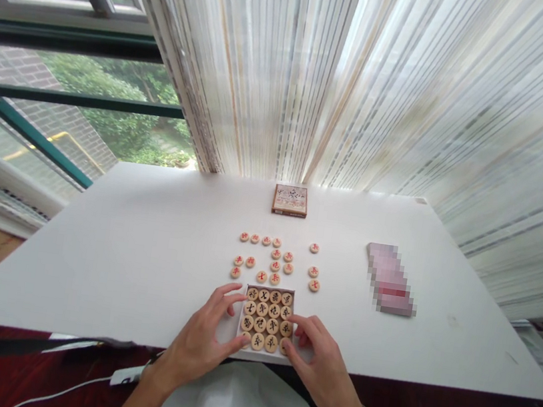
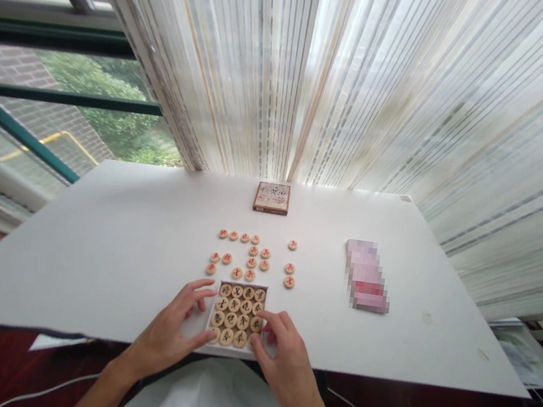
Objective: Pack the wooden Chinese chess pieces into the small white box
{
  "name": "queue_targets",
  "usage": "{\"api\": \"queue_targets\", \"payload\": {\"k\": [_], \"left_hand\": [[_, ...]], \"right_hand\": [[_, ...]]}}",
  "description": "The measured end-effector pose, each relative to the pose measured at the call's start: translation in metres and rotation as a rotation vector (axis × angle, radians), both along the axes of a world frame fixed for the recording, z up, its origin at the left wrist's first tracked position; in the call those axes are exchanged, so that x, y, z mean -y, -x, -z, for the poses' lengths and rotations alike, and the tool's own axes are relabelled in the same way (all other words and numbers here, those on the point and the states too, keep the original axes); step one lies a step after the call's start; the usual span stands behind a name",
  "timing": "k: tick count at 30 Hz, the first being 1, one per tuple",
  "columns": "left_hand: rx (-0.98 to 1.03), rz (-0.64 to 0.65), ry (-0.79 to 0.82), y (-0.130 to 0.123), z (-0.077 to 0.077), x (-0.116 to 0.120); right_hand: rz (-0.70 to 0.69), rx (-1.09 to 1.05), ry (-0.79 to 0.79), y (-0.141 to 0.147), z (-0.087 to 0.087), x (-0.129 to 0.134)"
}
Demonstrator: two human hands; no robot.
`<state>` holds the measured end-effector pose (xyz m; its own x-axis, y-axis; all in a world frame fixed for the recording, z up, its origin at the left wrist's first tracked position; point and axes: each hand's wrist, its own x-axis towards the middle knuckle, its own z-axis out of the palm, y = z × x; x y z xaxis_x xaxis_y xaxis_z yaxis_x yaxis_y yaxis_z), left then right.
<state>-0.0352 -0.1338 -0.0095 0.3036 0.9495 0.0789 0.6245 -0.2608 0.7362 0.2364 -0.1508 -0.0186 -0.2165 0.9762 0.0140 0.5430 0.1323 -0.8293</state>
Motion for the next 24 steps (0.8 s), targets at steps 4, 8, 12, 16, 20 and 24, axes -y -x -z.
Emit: {"api": "queue_targets", "payload": {"k": [4,8,12,16,20,24], "left_hand": [[0.045,0.043,0.067,0.002,0.004,0.006],[0.076,0.064,0.098,0.000,0.007,0.004],[0.076,0.136,0.074,-0.003,0.008,-0.005],[0.076,0.177,0.055,-0.005,0.006,-0.011],[0.088,0.147,0.018,-0.006,0.004,-0.006],[0.089,0.119,-0.003,-0.008,0.006,0.000]], "right_hand": [[0.063,-0.035,-0.059,0.002,0.002,0.003],[0.185,-0.009,-0.021,0.006,0.003,0.001],[0.226,-0.015,0.045,0.012,0.002,-0.007],[0.222,-0.023,0.022,0.016,0.000,-0.010],[0.201,-0.050,-0.032,0.016,0.001,-0.007],[0.180,-0.137,-0.047,0.014,0.004,-0.006]]}}
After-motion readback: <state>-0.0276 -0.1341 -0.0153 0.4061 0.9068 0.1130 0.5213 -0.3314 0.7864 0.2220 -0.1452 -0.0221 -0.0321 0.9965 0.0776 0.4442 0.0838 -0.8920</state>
